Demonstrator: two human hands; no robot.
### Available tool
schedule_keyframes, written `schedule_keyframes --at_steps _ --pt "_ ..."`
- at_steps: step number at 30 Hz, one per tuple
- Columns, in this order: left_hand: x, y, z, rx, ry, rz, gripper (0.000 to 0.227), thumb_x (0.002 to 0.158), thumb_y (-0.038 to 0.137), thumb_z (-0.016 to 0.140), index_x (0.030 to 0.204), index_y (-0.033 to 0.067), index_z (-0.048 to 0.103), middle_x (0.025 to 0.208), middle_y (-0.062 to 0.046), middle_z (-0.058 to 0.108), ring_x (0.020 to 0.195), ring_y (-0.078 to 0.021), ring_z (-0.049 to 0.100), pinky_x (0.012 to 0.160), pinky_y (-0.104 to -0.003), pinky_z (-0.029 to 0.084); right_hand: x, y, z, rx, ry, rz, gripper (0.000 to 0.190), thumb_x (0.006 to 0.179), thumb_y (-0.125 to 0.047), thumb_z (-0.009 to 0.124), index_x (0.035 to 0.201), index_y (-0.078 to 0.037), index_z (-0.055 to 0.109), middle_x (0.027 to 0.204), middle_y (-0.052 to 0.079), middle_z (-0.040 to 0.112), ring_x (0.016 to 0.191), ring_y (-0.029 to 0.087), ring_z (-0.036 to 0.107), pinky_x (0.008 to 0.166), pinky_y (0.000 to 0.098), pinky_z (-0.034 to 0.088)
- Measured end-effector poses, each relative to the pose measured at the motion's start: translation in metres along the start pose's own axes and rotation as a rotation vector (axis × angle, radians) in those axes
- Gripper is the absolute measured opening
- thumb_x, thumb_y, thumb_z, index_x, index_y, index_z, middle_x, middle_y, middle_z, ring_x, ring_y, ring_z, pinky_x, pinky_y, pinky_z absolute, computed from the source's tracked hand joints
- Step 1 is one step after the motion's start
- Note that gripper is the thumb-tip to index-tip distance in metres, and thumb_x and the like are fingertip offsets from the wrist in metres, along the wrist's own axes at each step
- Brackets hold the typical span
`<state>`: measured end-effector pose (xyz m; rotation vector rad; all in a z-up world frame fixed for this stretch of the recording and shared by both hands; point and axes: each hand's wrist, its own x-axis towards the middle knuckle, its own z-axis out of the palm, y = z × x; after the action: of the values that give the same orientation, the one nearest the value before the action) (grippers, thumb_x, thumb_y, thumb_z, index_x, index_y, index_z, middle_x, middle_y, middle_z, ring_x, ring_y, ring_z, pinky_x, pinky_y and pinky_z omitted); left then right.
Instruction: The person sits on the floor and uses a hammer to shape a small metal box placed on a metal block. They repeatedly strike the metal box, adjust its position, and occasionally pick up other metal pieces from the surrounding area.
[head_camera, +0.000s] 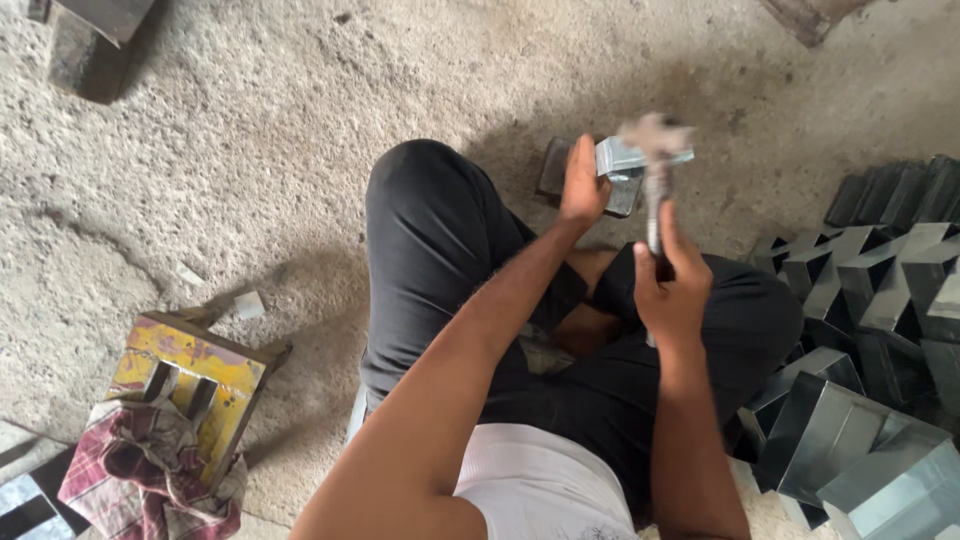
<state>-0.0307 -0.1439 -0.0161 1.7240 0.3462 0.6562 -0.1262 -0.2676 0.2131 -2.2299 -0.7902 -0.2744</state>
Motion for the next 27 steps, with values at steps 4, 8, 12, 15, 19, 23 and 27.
schedule_keyframes --at_steps 4,8,12,15,19,23,27 --pt "0.01 0.005 -0.001 -0.042 0.037 0.034 0.053 0.065 -0.015 0.058 0.115 0.0006 0.05 0.109 -0.025 0.056 0.108 -0.0489 0.053 0.092 -0.053 0.044 -0.001 0.009 -0.001 0.02 -0.097 0.244 0.055 0.099 -0.009 0.072 0.152 -0.006 0.056 0.107 0.023 0.07 0.085 0.027 0.068 0.079 0.0341 0.053" --pt "-0.005 0.002 -0.004 -0.009 0.017 -0.019 0.048 0.069 -0.014 0.061 0.112 0.0009 0.048 0.11 -0.025 0.055 0.11 -0.0497 0.052 0.094 -0.052 0.045 -0.017 0.005 -0.004 0.06 -0.049 0.127 0.056 0.1 -0.006 0.07 0.153 -0.002 0.054 0.111 0.022 0.07 0.092 0.026 0.069 0.083 0.0343 0.054" --pt "0.013 -0.003 0.004 -0.047 0.023 -0.002 0.05 0.069 -0.015 0.059 0.115 0.0004 0.049 0.11 -0.026 0.056 0.109 -0.05 0.053 0.092 -0.052 0.044 -0.014 0.012 0.002 0.059 -0.037 0.15 0.054 0.099 -0.005 0.072 0.15 0.0 0.056 0.106 0.02 0.071 0.085 0.022 0.069 0.075 0.0322 0.053" --pt "-0.003 -0.004 0.001 -0.04 0.013 -0.039 0.046 0.071 -0.015 0.06 0.113 0.0001 0.048 0.11 -0.026 0.055 0.109 -0.0501 0.053 0.092 -0.053 0.045 -0.026 0.015 0.002 0.063 0.045 0.194 0.054 0.099 -0.003 0.071 0.151 0.0 0.055 0.101 0.02 0.069 0.078 0.021 0.063 0.073 0.0312 0.051" --pt "0.009 0.018 -0.008 0.014 -0.016 -0.056 0.047 0.071 -0.014 0.061 0.114 0.0009 0.049 0.111 -0.025 0.056 0.111 -0.0495 0.053 0.096 -0.053 0.045 -0.021 0.016 -0.001 0.021 -0.04 0.16 0.056 0.095 -0.003 0.073 0.149 -0.001 0.058 0.092 0.017 0.067 0.074 0.019 0.062 0.069 0.0319 0.051" --pt "0.021 0.046 -0.022 0.435 -0.097 0.146 0.049 0.073 0.002 0.066 0.12 0.0047 0.054 0.116 -0.021 0.058 0.112 -0.043 0.053 0.099 -0.058 0.039 -0.019 0.006 -0.012 0.327 0.084 0.337 0.055 0.1 -0.002 0.07 0.153 -0.004 0.054 0.082 0.007 0.062 0.064 0.011 0.054 0.057 0.0266 0.045" --pt "0.026 0.056 -0.02 1.015 -0.254 0.335 0.032 0.092 0.016 0.057 0.124 0.0151 0.061 0.117 -0.008 0.064 0.115 -0.0297 0.058 0.108 -0.057 0.037 -0.025 0.004 -0.029 0.574 0.255 0.494 0.054 0.104 0.001 0.064 0.156 -0.005 0.05 0.086 0.001 0.061 0.059 0.004 0.052 0.047 0.0211 0.04"
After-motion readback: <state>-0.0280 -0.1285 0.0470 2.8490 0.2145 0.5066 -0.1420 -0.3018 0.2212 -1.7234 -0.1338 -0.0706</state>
